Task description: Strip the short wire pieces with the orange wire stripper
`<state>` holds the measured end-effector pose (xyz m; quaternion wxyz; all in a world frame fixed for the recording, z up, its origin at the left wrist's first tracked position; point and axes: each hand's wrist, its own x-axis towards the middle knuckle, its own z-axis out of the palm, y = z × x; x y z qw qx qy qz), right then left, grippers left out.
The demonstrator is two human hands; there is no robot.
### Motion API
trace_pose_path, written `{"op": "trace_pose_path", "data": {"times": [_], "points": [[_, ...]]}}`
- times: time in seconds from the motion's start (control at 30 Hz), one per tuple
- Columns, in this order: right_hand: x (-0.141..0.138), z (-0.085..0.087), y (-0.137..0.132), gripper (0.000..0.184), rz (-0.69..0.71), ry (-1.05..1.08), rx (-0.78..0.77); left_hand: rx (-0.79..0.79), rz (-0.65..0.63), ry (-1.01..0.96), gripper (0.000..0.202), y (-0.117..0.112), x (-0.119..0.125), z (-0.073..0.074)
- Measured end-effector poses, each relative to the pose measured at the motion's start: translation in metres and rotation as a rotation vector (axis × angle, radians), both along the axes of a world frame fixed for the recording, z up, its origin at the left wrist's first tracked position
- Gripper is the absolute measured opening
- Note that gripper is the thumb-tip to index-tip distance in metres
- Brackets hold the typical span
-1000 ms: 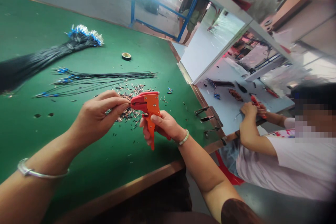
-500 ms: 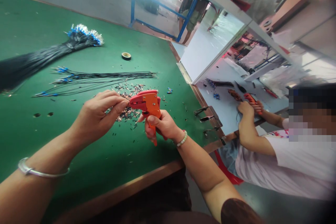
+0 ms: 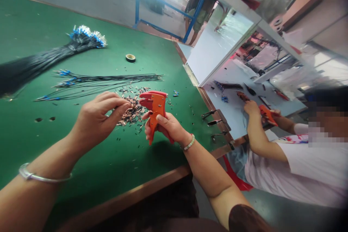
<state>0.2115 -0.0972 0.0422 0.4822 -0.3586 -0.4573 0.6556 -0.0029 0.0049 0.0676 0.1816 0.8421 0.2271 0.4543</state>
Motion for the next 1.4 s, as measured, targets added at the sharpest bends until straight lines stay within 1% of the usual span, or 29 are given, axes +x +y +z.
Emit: {"op": "trace_pose_path", "data": {"times": [0.07, 0.13, 0.17, 0.23, 0.3, 0.37, 0.43, 0.5, 0.53, 0.6, 0.63, 0.67, 0.73, 0.8, 0.83, 0.87, 0.93, 0.97, 1.03, 1.1, 1.17, 1.2, 1.27, 1.4], "points": [[0.005, 0.004, 0.0, 0.057, -0.044, -0.013, 0.04, 0.028, 0.032, -0.011, 0.014, 0.002, -0.001, -0.001], [0.01, 0.01, -0.001, 0.057, -0.103, -0.07, 0.096, 0.066, 0.072, -0.017, 0.014, 0.004, -0.002, -0.003], [0.013, 0.014, -0.002, 0.055, -0.124, -0.129, 0.13, 0.086, 0.094, -0.018, 0.014, 0.006, -0.003, -0.005], [0.015, 0.019, -0.004, 0.047, -0.13, -0.328, 0.222, 0.123, 0.141, -0.019, 0.013, 0.008, -0.003, -0.008], [0.012, 0.021, -0.008, 0.04, -0.075, -0.603, 0.375, 0.163, 0.174, -0.019, 0.011, 0.01, -0.004, -0.011], [0.004, 0.019, -0.011, 0.037, 0.028, -0.894, 0.558, 0.196, 0.187, -0.012, 0.011, 0.011, -0.004, -0.014], [-0.006, 0.014, -0.014, 0.033, 0.144, -1.151, 0.704, 0.213, 0.2, 0.002, 0.012, 0.011, -0.005, -0.015], [-0.014, 0.009, -0.016, 0.029, 0.237, -1.322, 0.785, 0.209, 0.21, 0.019, 0.013, 0.011, -0.005, -0.016], [-0.017, 0.008, -0.016, 0.029, 0.266, -1.358, 0.807, 0.201, 0.203, 0.023, 0.012, 0.01, -0.005, -0.016], [-0.019, 0.007, -0.016, 0.034, 0.266, -1.328, 0.834, 0.179, 0.167, 0.024, 0.01, 0.01, -0.004, -0.016], [-0.018, 0.008, -0.015, 0.038, 0.222, -1.275, 0.838, 0.168, 0.139, 0.028, 0.009, 0.009, -0.004, -0.017], [-0.017, 0.01, -0.014, 0.042, 0.139, -1.212, 0.834, 0.162, 0.11, 0.034, 0.007, 0.009, -0.003, -0.018], [-0.013, 0.013, -0.011, 0.044, -0.118, -1.105, 0.789, 0.166, 0.039, 0.065, 0.005, 0.006, -0.001, -0.021], [-0.009, 0.015, -0.008, 0.043, -0.365, -1.061, 0.71, 0.199, -0.042, 0.116, 0.005, 0.003, 0.002, -0.025], [-0.006, 0.014, -0.006, 0.04, -0.434, -1.059, 0.683, 0.221, -0.078, 0.137, 0.005, 0.0, 0.003, -0.026], [-0.005, 0.013, -0.004, 0.035, -0.457, -1.064, 0.674, 0.239, -0.109, 0.157, 0.006, -0.002, 0.005, -0.027], [-0.002, 0.009, -0.001, 0.024, -0.414, -1.07, 0.696, 0.244, -0.151, 0.175, 0.007, -0.007, 0.007, -0.028], [-0.002, 0.006, -0.001, 0.023, -0.378, -1.066, 0.713, 0.226, -0.169, 0.171, 0.006, -0.009, 0.008, -0.027], [-0.004, 0.002, -0.001, 0.029, -0.31, -1.046, 0.746, 0.166, -0.19, 0.163, 0.005, -0.013, 0.008, -0.024], [-0.009, 0.001, -0.003, 0.029, -0.237, -1.006, 0.779, 0.15, -0.164, 0.144, 0.023, -0.015, 0.009, -0.021], [-0.016, 0.001, -0.006, 0.026, -0.172, -0.956, 0.808, 0.202, -0.115, 0.13, 0.038, -0.016, 0.009, -0.018], [-0.019, 0.001, -0.008, 0.025, -0.156, -0.933, 0.812, 0.239, -0.095, 0.124, 0.042, -0.016, 0.01, -0.018], [-0.025, 0.003, -0.01, 0.026, -0.168, -0.892, 0.81, 0.295, -0.077, 0.108, 0.043, -0.017, 0.011, -0.017], [-0.029, 0.004, -0.01, 0.031, -0.269, -0.823, 0.81, 0.324, -0.045, 0.089, 0.046, -0.02, 0.014, -0.014]]}}
